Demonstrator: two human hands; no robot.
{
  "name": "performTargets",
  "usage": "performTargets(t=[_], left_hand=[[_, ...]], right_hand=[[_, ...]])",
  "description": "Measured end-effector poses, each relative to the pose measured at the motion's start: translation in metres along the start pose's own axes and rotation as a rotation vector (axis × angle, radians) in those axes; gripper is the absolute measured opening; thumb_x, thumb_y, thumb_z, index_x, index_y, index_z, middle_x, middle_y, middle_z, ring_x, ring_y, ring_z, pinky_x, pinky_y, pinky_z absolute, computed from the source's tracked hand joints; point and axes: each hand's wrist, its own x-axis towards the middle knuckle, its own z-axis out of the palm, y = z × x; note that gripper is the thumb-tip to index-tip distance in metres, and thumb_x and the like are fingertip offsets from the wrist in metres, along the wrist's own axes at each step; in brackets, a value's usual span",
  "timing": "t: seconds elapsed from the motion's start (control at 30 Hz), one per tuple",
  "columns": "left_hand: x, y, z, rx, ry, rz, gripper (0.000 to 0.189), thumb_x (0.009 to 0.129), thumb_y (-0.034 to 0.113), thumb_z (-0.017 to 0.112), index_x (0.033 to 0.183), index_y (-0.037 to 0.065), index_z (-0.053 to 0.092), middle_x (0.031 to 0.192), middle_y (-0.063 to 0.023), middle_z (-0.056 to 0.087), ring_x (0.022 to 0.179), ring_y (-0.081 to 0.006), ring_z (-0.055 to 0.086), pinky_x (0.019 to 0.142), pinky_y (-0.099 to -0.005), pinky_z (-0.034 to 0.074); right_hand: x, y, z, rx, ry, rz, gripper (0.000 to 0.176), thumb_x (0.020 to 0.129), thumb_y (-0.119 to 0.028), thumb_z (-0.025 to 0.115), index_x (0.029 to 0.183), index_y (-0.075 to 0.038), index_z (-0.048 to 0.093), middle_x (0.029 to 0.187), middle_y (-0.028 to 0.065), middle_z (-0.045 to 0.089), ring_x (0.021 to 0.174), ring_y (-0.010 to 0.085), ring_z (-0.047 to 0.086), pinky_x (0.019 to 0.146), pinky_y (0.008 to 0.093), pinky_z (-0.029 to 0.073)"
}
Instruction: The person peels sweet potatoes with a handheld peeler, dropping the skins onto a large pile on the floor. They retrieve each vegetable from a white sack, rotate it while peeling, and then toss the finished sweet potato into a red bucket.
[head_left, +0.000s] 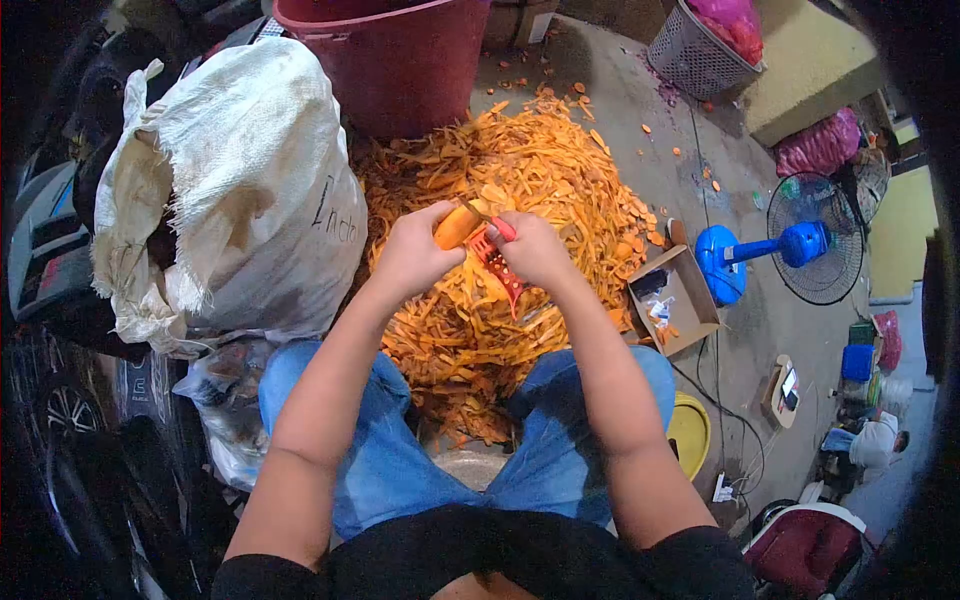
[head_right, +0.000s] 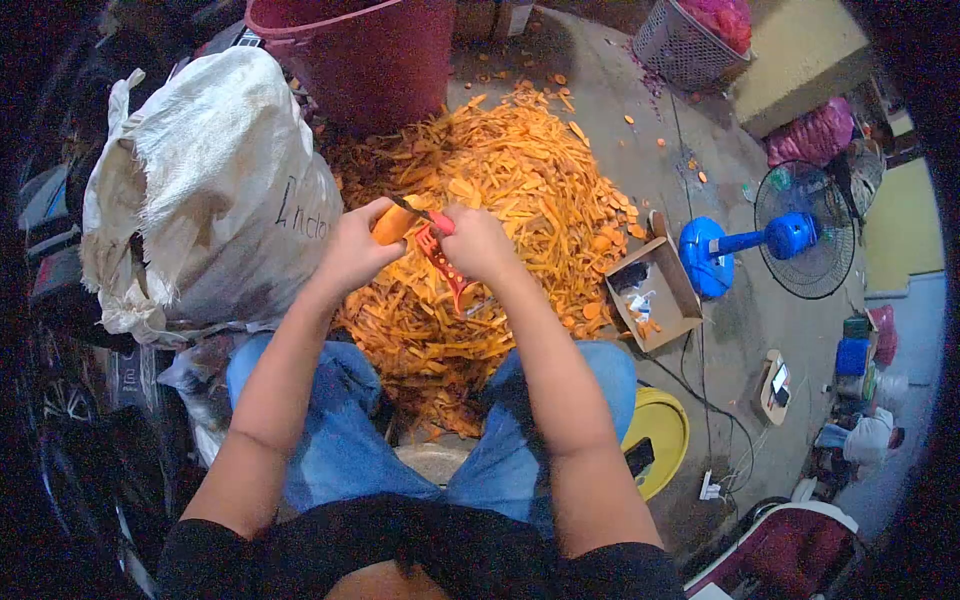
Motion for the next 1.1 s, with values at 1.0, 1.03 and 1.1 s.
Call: performTargets(t=[1.0, 1.03, 1.1], left_hand=[[0.007, -0.016, 0.006, -0.031, -0.195, 0.095, 0.039, 0.057, 0.014, 0.062, 0.091, 0.000, 0.051, 0.082, -0.0119, 0.055, 0.075, -0.0206, 0.054, 0.069, -0.0286, 0.041], [0.008, -0.016, 0.006, -0.106, -0.148, 0.021, 0.039, 0.057, 0.013, 0.062, 0.092, 0.000, 0.051, 0.082, -0.0116, 0.056, 0.074, -0.0195, 0.054, 0.068, -0.0282, 0.042], [0.013, -0.022, 0.005, -0.181, -0.101, -0.055, 0.039, 0.058, 0.013, 0.061, 0.093, 0.001, 0.051, 0.081, -0.0113, 0.057, 0.073, -0.0185, 0.055, 0.067, -0.0277, 0.042]], right_hand=[[0.005, -0.008, 0.003, 0.411, 0.177, 0.045, 0.013, 0.074, -0.018, 0.051, 0.075, -0.005, 0.051, 0.062, 0.0146, 0.053, 0.059, 0.0291, 0.052, 0.052, 0.0355, 0.040], [0.004, -0.009, 0.002, 0.340, 0.193, -0.027, 0.013, 0.071, -0.018, 0.052, 0.073, -0.005, 0.050, 0.062, 0.0166, 0.052, 0.060, 0.0325, 0.051, 0.053, 0.0371, 0.040], [0.000, -0.015, -0.004, 0.228, 0.132, -0.018, 0.013, 0.070, -0.018, 0.051, 0.073, -0.005, 0.050, 0.063, 0.0169, 0.052, 0.061, 0.0330, 0.051, 0.053, 0.0382, 0.040]])
